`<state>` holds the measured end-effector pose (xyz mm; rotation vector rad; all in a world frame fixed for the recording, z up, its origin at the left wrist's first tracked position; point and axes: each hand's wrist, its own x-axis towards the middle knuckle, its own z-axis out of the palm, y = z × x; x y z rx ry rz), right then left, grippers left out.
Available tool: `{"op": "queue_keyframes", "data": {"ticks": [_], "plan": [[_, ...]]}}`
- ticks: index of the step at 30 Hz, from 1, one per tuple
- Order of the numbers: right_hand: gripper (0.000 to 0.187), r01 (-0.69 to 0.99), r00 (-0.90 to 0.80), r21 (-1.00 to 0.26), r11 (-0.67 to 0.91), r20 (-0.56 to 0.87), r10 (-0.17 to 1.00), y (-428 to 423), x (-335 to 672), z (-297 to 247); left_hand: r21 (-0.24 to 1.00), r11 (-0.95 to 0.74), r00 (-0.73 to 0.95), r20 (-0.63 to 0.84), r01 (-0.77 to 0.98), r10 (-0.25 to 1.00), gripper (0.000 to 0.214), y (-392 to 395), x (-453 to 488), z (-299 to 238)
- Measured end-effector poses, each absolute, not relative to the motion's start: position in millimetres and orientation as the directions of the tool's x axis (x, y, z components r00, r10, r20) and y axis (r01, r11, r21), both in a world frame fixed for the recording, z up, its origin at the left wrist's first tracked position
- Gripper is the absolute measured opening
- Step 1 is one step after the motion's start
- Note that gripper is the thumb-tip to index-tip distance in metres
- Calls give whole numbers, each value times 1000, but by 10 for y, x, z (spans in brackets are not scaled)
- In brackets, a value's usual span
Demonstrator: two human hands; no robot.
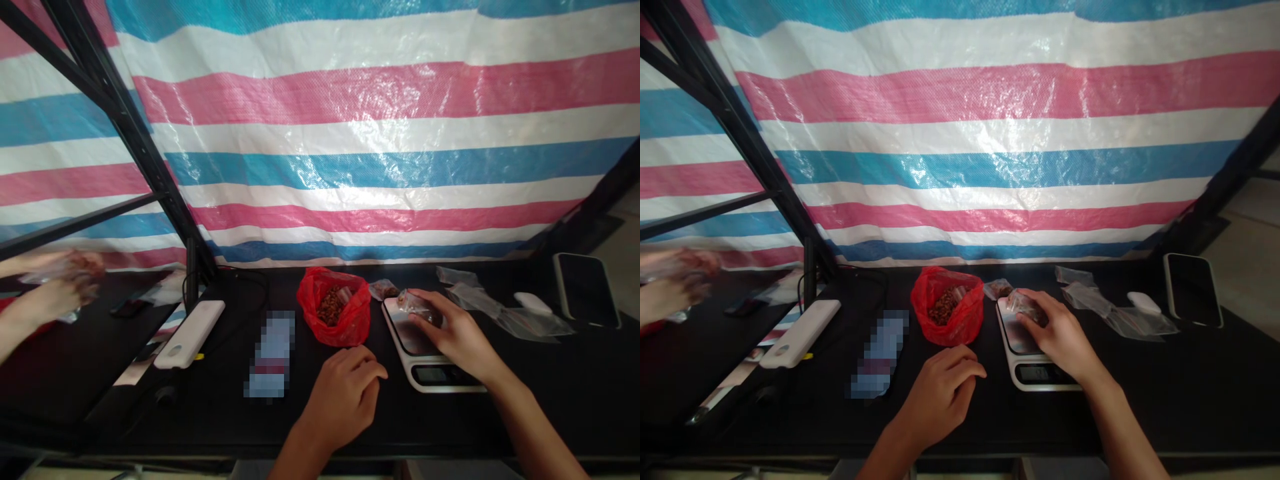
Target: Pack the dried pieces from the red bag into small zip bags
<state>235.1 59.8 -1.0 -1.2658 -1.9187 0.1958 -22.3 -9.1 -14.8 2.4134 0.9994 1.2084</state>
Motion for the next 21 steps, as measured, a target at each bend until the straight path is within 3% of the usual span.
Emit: {"op": "queue_keyframes", "data": {"ticks": [5, 11, 15, 21], "plan": [[36, 639, -258, -508, 578, 566, 783, 656, 1753, 186, 473, -732, 455, 578, 490, 677, 27, -117, -188, -161], [30, 776, -355, -290, 560, 533, 768, 812, 1231, 179, 427, -744, 530, 523, 515, 667, 22, -168, -145, -207], [38, 793, -451, -175, 583, 475, 756, 930, 1138, 143, 408, -750, 552, 510, 521, 660, 19, -184, -165, -213], [40, 813, -443, -166, 558, 446, 778, 982, 1066, 127, 403, -748, 537, 524, 527, 661, 19, -198, -262, -189]]}}
